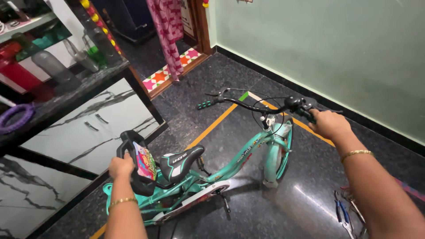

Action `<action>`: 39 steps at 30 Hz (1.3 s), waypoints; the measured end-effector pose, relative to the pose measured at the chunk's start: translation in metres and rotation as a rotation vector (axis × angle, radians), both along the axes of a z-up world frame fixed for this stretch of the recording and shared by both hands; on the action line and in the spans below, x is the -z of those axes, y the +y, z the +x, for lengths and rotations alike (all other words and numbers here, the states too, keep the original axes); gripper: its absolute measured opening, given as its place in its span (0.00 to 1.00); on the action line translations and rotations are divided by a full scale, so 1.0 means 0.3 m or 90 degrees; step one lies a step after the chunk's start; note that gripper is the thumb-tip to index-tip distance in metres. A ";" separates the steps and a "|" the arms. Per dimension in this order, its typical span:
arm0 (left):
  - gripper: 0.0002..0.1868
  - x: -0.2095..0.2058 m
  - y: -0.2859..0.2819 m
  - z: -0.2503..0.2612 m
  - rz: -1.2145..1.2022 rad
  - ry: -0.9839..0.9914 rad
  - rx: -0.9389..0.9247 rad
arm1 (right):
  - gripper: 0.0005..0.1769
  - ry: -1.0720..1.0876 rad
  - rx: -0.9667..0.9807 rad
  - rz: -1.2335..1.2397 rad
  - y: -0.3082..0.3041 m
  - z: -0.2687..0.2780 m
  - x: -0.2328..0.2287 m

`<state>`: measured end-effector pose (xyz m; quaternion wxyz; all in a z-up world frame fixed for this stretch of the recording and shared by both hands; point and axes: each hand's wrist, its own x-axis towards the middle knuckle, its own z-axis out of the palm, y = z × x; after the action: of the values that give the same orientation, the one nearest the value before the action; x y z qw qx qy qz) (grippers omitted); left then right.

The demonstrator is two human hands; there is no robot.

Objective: The person uses pliers and a wrench to tighten the pedal on a teal bicycle. They then move the bicycle upright and use a floor pump to inflate the rear tire.

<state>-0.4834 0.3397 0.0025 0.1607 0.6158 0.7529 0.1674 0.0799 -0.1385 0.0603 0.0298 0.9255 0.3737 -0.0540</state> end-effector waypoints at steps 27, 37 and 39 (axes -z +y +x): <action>0.29 0.122 -0.592 1.027 -0.133 -0.258 0.262 | 0.43 0.431 -0.314 0.535 0.560 -0.652 0.091; 0.32 -0.126 -0.799 1.280 0.291 0.169 0.729 | 0.26 0.069 -0.007 0.227 0.458 -0.285 0.218; 0.29 -0.152 -0.745 1.307 0.224 0.231 0.803 | 0.22 0.040 0.025 0.236 0.491 -0.251 0.201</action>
<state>-0.0914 0.1161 0.0480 -0.0036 0.9725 0.2260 0.0558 0.0048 0.0088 0.0000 -0.1544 0.9199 0.3602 -0.0139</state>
